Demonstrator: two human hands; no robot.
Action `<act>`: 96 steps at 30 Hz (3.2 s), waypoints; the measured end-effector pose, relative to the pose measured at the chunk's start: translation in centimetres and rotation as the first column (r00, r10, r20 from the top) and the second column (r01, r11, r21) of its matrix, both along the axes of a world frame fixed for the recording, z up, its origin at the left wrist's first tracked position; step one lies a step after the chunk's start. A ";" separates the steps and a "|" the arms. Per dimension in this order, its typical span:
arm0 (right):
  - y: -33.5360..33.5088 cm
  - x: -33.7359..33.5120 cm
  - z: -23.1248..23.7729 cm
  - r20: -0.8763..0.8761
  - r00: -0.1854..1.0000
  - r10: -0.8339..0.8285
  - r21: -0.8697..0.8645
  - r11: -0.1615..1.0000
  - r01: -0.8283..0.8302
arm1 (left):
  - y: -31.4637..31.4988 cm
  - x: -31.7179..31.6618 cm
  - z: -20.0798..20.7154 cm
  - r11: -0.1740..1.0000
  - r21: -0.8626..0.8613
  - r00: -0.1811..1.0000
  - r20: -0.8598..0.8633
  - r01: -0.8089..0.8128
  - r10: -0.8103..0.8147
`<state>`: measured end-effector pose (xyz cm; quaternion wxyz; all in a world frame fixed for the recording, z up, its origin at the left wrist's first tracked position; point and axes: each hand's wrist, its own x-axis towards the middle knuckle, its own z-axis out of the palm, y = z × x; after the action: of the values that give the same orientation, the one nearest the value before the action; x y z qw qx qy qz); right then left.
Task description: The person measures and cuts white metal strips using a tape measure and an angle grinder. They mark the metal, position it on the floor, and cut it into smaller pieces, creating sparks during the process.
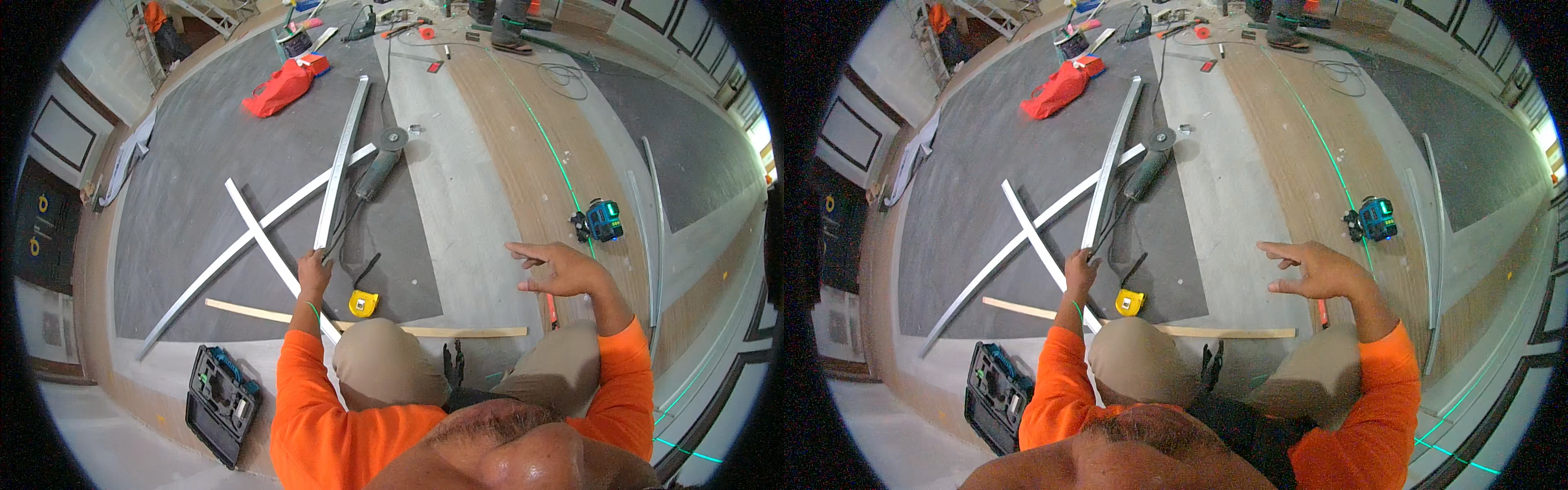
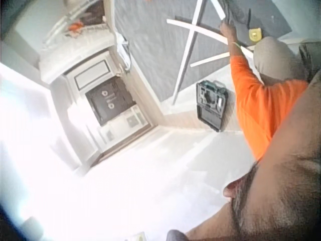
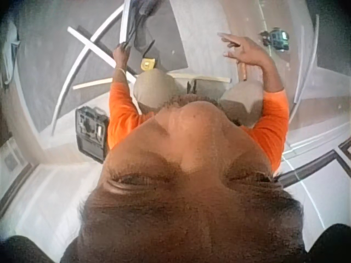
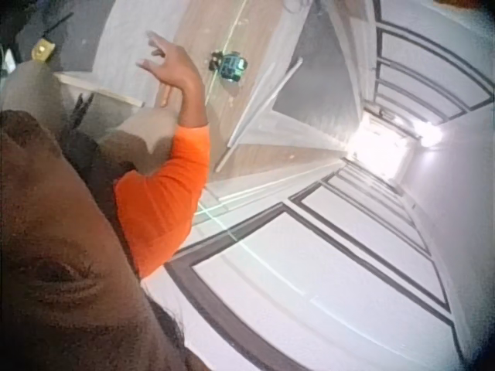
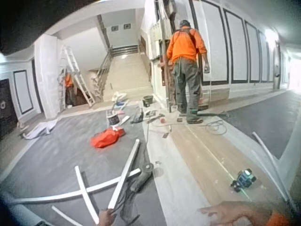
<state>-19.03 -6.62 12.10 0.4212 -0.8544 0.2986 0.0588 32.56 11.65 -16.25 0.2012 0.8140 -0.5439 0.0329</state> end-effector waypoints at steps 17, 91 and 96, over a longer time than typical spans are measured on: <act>0.0 1.3 -0.9 0.018 0.998 -0.055 0.049 0.997 0.054 | -3.5 -11.4 -0.5 0.927 0.006 0.782 -0.539 0.374 -0.313; -3.0 7.2 -5.7 0.401 0.916 -0.018 0.020 1.000 0.011 | -16.2 -6.8 32.8 0.470 -0.391 0.496 -0.860 -0.792 0.120; -2.9 7.0 -6.3 0.309 0.949 -0.062 -0.050 0.995 0.082 | -14.6 -0.3 25.7 0.599 -0.261 0.475 -0.850 -0.757 0.229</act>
<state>-12.06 -9.49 5.85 0.4375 -0.8544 0.2622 -0.0995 32.27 -2.93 9.43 0.6350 0.7645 -0.0880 -0.0681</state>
